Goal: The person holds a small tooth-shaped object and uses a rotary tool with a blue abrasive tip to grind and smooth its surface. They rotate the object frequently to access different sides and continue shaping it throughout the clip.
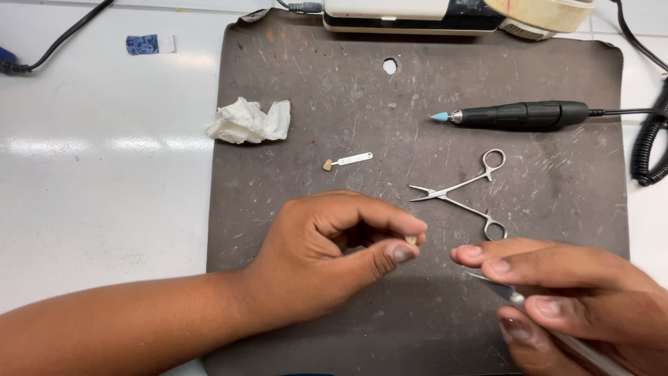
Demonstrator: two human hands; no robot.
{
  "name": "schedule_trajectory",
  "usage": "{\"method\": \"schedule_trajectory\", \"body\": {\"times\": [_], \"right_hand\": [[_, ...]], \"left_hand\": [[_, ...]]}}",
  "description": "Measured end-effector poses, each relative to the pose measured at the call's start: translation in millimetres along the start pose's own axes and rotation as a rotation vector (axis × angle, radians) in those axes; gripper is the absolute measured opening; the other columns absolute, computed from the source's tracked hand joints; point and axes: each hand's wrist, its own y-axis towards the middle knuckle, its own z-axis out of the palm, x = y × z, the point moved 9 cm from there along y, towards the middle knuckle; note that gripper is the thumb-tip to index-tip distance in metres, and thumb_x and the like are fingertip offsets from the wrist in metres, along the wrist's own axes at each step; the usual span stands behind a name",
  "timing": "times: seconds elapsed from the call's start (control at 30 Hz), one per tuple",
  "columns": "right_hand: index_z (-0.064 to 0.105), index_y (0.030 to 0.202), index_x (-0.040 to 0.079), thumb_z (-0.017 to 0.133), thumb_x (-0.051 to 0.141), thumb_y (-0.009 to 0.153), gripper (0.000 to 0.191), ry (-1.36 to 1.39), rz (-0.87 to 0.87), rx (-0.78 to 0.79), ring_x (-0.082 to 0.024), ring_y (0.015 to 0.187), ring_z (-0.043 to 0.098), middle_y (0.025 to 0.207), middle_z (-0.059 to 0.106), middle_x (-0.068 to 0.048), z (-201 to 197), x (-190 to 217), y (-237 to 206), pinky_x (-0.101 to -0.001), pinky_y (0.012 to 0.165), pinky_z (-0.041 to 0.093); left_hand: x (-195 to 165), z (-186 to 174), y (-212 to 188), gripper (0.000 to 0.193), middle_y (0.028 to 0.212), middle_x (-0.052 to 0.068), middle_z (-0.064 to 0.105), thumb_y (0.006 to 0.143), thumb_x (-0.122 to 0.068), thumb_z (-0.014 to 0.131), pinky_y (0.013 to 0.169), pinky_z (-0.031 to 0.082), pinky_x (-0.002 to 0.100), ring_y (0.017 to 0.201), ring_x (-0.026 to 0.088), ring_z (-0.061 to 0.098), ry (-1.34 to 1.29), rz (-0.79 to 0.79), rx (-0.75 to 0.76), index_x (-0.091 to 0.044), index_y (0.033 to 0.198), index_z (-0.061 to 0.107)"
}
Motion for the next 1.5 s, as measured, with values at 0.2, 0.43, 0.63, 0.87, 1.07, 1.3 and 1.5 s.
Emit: {"method": "schedule_trajectory", "body": {"times": [0.2,0.43,0.63,0.87,1.07,1.3,1.5], "right_hand": [[0.058,0.112,0.005,0.073,-0.002,0.084,0.034,-0.868,-0.819,0.138,-0.031,0.125,0.068,0.126,0.063,-0.012,79.5,51.9,-5.9,-0.0318,0.094,0.058],[0.057,0.107,0.005,0.076,0.001,0.083,0.031,-0.957,-0.957,0.084,-0.028,0.115,0.072,0.12,0.065,-0.018,88.4,63.2,-2.6,-0.0321,0.087,0.06],[0.058,0.108,0.004,0.078,0.002,0.083,0.032,-0.949,-0.96,0.074,-0.023,0.107,0.074,0.119,0.066,-0.019,93.9,65.3,-0.8,-0.0298,0.084,0.06],[0.059,0.107,0.003,0.077,0.001,0.083,0.03,-0.939,-0.957,0.071,-0.024,0.107,0.075,0.116,0.067,-0.019,91.5,62.7,-0.4,-0.0307,0.086,0.06],[0.06,0.104,0.003,0.079,0.003,0.082,0.029,-0.975,-0.996,0.055,-0.027,0.109,0.074,0.116,0.067,-0.021,96.9,67.7,-1.6,-0.0322,0.087,0.059],[0.061,0.105,0.0,0.077,0.0,0.085,0.025,-0.931,-0.998,0.083,-0.022,0.106,0.077,0.118,0.065,-0.025,96.6,68.9,-2.0,-0.0271,0.082,0.061],[0.063,0.105,0.003,0.079,0.005,0.083,0.027,-1.03,-1.019,0.096,-0.027,0.109,0.074,0.118,0.068,-0.019,101.8,70.7,-4.1,-0.0346,0.087,0.059]], "left_hand": [[18.0,-2.8,-0.1,0.021,0.109,0.011,0.078,0.098,-0.006,0.071,0.089,0.063,0.025,0.102,0.012,0.074,-0.098,-0.081,-0.007,0.002,0.117,0.072],[16.5,2.2,-2.1,0.021,0.117,0.012,0.077,0.099,-0.01,0.071,0.093,0.063,0.026,0.105,0.012,0.074,-0.175,-0.072,0.062,0.001,0.117,0.071],[14.2,3.1,0.0,0.02,0.115,0.012,0.079,0.097,-0.012,0.073,0.086,0.064,0.026,0.099,0.01,0.074,-0.113,-0.076,0.07,-0.001,0.114,0.073],[13.0,3.7,-0.4,0.019,0.115,0.011,0.079,0.097,-0.011,0.073,0.086,0.063,0.024,0.098,0.008,0.074,-0.095,-0.082,0.076,-0.001,0.113,0.073],[13.7,3.7,-0.6,0.02,0.112,0.011,0.08,0.097,-0.011,0.073,0.081,0.062,0.022,0.093,0.007,0.073,-0.081,-0.089,0.077,-0.001,0.114,0.074],[12.8,4.3,-2.1,0.021,0.105,0.009,0.08,0.097,-0.011,0.073,0.081,0.061,0.021,0.092,0.007,0.074,-0.054,-0.085,0.075,-0.001,0.115,0.075],[11.0,4.4,-1.8,0.021,0.102,0.007,0.08,0.097,-0.013,0.074,0.076,0.06,0.02,0.087,0.004,0.072,-0.034,-0.076,0.083,-0.003,0.115,0.076]]}}
